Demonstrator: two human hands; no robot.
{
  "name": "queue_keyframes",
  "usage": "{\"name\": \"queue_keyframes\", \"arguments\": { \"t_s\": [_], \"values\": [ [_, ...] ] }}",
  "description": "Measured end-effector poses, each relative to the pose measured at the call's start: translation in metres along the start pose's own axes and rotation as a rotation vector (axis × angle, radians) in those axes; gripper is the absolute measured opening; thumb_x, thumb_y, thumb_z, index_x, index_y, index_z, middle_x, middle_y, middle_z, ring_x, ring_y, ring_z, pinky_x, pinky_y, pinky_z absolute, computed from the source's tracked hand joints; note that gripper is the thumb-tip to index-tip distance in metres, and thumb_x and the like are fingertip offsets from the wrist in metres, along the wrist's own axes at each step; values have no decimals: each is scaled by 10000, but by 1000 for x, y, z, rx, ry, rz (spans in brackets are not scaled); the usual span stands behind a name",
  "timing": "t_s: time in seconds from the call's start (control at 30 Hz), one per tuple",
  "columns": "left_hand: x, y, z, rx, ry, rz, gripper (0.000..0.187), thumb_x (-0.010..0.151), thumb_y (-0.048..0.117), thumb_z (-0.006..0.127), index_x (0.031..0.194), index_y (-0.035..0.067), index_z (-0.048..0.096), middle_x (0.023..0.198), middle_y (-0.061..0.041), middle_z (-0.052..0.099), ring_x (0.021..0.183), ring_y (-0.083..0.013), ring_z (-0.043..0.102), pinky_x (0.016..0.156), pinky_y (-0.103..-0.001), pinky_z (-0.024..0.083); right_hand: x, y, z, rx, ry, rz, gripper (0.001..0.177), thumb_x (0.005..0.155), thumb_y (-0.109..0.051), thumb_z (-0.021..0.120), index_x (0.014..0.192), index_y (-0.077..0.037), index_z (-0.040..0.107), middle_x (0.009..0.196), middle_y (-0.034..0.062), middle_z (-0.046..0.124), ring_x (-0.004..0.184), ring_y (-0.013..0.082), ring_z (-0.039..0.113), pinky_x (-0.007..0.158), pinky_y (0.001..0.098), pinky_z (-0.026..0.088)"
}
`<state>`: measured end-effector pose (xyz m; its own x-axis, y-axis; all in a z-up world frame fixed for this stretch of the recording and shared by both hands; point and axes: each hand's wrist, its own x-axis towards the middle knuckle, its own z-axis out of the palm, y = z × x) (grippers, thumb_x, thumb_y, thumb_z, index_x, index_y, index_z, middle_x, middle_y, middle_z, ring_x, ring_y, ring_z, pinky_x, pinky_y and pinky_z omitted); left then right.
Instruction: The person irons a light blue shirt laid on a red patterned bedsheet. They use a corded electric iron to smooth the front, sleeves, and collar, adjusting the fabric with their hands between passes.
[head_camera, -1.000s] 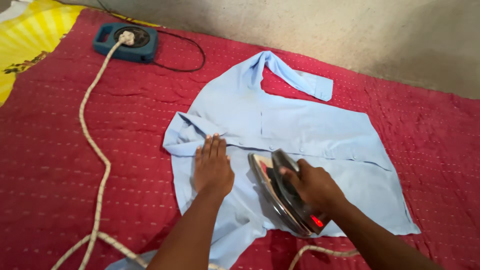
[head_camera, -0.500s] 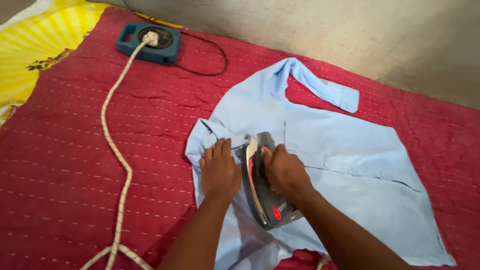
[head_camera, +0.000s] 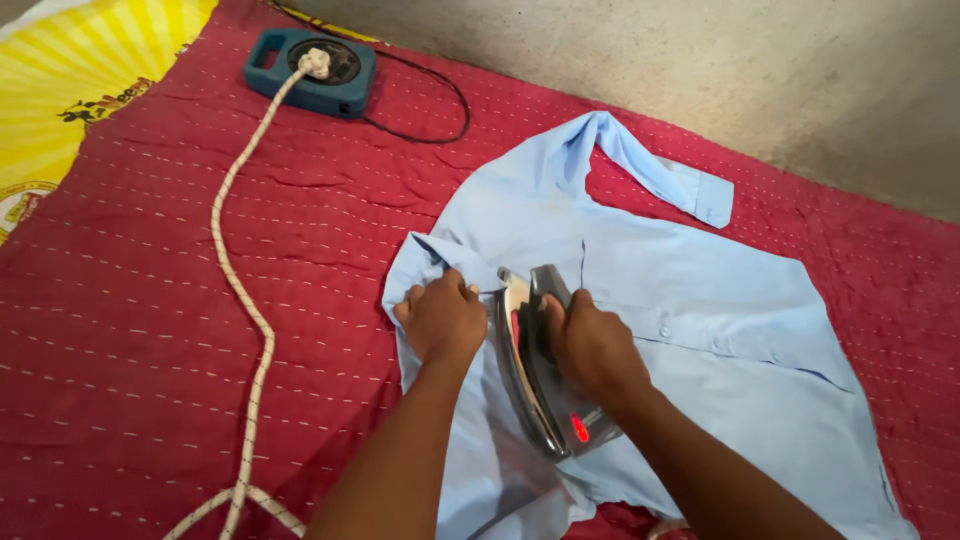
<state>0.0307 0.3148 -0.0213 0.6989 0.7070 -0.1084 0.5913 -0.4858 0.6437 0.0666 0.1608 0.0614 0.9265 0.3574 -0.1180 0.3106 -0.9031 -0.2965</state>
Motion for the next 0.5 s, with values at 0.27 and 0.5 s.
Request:
{"name": "queue_keyframes", "arguments": {
  "t_s": [0.27,0.5],
  "values": [
    [6,-7,9,-3,55,10,224,966,305,603,1032,122,714,1021,-74,745,1123,-290,589,971,-481,358,-2,15,1,-27,-42,-30,537,1026,-522,446,1016,2,563,836,341,689,833,544,663,776,602,514],
    [6,-9,9,3,-23,21,228,980,316,612,1024,114,707,1036,-78,740,1133,-301,588,995,-484,356,-5,18,-1,-82,-79,-68,505,1020,-511,450,1035,-16,549,819,319,700,811,523,678,740,591,526]
  ]
}}
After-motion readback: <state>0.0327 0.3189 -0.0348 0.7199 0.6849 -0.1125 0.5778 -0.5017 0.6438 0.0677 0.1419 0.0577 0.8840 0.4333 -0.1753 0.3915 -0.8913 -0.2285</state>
